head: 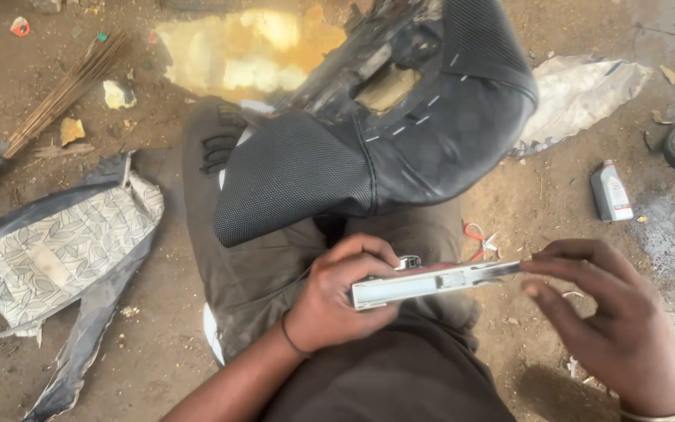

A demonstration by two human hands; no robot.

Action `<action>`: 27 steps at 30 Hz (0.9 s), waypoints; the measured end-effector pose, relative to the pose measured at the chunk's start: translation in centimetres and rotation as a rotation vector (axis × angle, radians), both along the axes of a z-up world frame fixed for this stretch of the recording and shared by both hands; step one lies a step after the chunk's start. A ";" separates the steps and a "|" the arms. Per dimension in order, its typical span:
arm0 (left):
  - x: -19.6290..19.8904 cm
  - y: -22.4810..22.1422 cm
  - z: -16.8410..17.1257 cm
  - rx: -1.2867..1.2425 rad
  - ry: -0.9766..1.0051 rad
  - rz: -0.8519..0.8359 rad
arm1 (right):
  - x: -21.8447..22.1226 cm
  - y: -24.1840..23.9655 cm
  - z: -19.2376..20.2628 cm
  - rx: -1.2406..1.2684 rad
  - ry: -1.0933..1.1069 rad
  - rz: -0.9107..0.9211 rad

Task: The person fits a new black ribbed vinyl cover over a scooter seat base, pulling the cover edges over the seat pan and pressing it into place. They use a hand staple gun to staple the cover to the underside of the seat base, working around the seat while seated with it on their lap.

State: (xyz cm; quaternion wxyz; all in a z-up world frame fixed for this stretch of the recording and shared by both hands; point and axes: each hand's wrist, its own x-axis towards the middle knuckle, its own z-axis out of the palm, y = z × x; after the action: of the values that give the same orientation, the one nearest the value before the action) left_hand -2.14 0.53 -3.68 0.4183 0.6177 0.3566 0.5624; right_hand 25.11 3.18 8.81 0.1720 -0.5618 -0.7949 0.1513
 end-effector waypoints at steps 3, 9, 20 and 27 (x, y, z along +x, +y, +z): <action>0.1 -0.2 -0.1 -0.007 -0.001 0.008 | -0.5 -1.6 -0.5 0.092 -0.018 0.076; -0.1 -0.1 -0.2 -0.017 0.020 -0.013 | -6.4 -2.3 -2.1 0.330 0.012 0.398; 0.0 0.2 -0.6 -0.028 0.059 -0.044 | -6.9 -2.6 -3.1 0.102 -0.007 0.216; 0.0 0.1 -0.4 -0.018 0.072 -0.052 | -5.5 -2.5 -4.2 0.121 0.020 0.223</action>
State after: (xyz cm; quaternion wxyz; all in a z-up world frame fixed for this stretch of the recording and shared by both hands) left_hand -2.15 0.62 -4.08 0.4251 0.6429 0.3602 0.5256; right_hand 19.61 0.68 4.58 0.1957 -0.4570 -0.8584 0.1267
